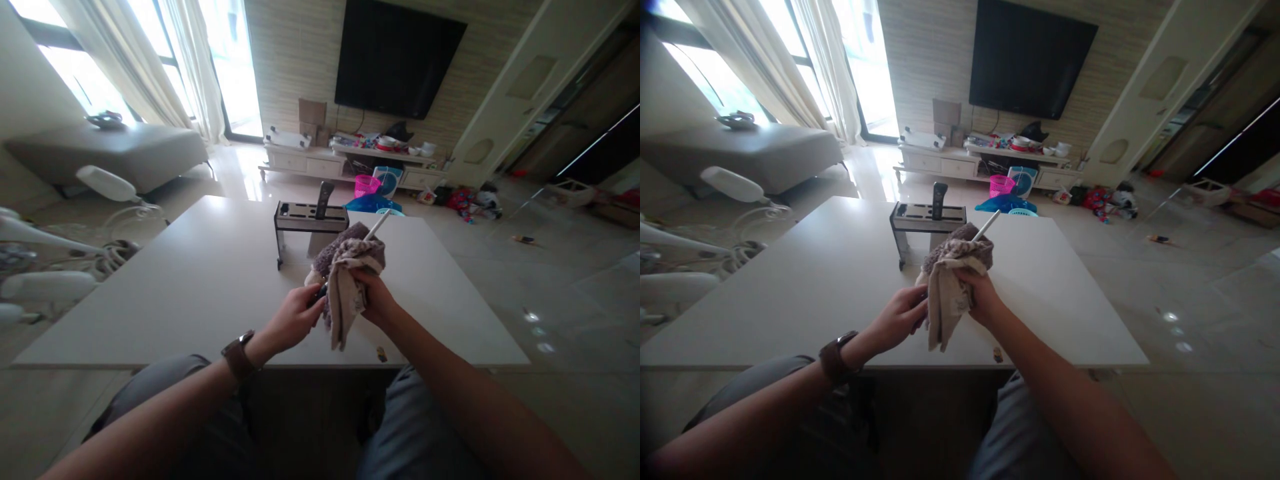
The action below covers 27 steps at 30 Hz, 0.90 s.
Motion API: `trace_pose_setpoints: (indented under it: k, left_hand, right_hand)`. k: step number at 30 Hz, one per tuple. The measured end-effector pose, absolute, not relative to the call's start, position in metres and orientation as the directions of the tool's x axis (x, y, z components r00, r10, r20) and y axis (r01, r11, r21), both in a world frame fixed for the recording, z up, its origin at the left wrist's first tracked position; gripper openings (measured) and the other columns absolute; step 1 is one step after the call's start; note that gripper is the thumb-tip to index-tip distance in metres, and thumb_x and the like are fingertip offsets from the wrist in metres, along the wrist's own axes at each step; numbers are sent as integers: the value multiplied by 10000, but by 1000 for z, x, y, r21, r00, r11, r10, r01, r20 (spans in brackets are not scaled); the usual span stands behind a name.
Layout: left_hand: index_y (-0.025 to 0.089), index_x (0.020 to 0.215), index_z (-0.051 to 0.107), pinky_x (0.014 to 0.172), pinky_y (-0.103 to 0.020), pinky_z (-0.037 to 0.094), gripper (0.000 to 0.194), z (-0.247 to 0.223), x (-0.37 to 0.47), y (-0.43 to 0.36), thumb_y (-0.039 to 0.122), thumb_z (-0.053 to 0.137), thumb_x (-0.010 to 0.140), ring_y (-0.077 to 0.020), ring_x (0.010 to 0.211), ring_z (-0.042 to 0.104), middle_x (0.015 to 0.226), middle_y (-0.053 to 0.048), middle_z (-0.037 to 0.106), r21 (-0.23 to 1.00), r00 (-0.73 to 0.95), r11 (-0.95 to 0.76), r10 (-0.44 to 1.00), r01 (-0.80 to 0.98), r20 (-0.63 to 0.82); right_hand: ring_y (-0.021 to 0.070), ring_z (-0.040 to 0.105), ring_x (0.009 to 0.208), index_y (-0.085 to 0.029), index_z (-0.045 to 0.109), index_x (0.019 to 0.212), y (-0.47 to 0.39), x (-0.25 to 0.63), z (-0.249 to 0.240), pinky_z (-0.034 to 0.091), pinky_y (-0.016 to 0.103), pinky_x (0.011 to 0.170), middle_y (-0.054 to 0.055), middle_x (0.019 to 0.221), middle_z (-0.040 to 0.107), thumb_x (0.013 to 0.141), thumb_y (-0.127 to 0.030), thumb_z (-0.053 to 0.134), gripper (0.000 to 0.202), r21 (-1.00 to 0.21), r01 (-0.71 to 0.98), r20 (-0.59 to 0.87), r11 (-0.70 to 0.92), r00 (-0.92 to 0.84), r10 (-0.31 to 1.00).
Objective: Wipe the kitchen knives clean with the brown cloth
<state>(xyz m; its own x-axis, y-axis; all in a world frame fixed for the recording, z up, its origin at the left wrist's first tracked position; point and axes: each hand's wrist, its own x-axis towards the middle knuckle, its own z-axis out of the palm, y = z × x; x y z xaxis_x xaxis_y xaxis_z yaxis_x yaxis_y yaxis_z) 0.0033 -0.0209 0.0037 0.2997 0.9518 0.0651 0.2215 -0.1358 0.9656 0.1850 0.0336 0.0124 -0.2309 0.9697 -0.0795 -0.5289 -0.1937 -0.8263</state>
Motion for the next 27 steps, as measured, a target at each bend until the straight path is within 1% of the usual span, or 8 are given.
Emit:
trace_pose_setpoints:
  k: [4, 9, 11, 14, 18, 22, 25, 27]
  left_hand:
    - [153, 779, 606, 529, -217, 380, 251, 8, 4, -20, 337, 528, 931, -104, 532, 471, 595, 20, 558, 909, 280, -243, 948, 338, 149]
    - [149, 817, 623, 546, -229, 325, 275, 12, 5, -19, 362, 520, 956, -107, 563, 417, 593, 37, 505, 877, 293, -273, 943, 395, 161]
    - [151, 818, 618, 546, -235, 293, 298, 11, 6, -19, 395, 531, 965, -104, 576, 388, 613, 41, 482, 864, 289, -277, 944, 421, 161]
    - [163, 743, 563, 536, -250, 244, 349, 11, 6, -20, 430, 545, 966, -101, 578, 342, 612, 48, 437, 849, 290, -272, 945, 453, 148]
    - [165, 723, 552, 535, -265, 221, 361, 12, 6, -22, 437, 550, 960, -105, 573, 344, 612, 40, 451, 847, 314, -254, 943, 467, 110]
    - [166, 729, 560, 536, -269, 214, 348, 11, 8, -25, 431, 548, 954, -107, 573, 350, 615, 38, 457, 848, 311, -241, 945, 471, 96]
    - [175, 706, 514, 536, -267, 210, 345, 8, 8, -25, 414, 554, 951, -102, 563, 336, 598, 47, 438, 829, 284, -255, 951, 498, 122]
    - [177, 696, 497, 538, -266, 211, 352, 5, 7, -24, 412, 558, 951, -99, 559, 323, 591, 49, 438, 807, 266, -272, 952, 523, 149]
  right_hand:
    - [203, 717, 714, -182, 750, 850, 26, 173, 13, 591, 338, 727, 5, 810, 785, 516, -187, 917, 374, -882, -453, -72, -131, -147, 987]
    - [189, 698, 679, -187, 754, 809, 37, 181, 20, 577, 322, 680, -12, 775, 780, 494, -172, 900, 347, -895, -444, -29, -32, -14, 999]
    - [187, 697, 682, -192, 747, 810, 47, 190, 23, 578, 322, 684, -19, 776, 779, 503, -160, 886, 338, -891, -453, 6, 31, 56, 998]
    - [189, 715, 717, -201, 734, 857, 64, 210, 25, 594, 325, 711, -18, 808, 784, 558, -167, 864, 328, -864, -495, 23, 88, 135, 991]
    - [173, 732, 739, -218, 717, 937, 81, 234, 24, 621, 336, 782, -31, 859, 789, 643, -211, 837, 317, -818, -558, 21, 138, 210, 977]
    - [168, 730, 715, -207, 720, 927, 82, 240, 22, 633, 327, 788, -28, 818, 782, 675, -259, 829, 280, -787, -610, -41, 92, 200, 979]
    - [180, 729, 716, -204, 731, 905, 75, 229, 22, 637, 330, 755, -14, 821, 785, 663, -276, 835, 273, -780, -626, -93, 15, 140, 986]
    - [189, 731, 734, -213, 736, 900, 67, 216, 19, 630, 328, 744, -13, 842, 790, 639, -274, 851, 292, -802, -597, -85, -7, 102, 991]
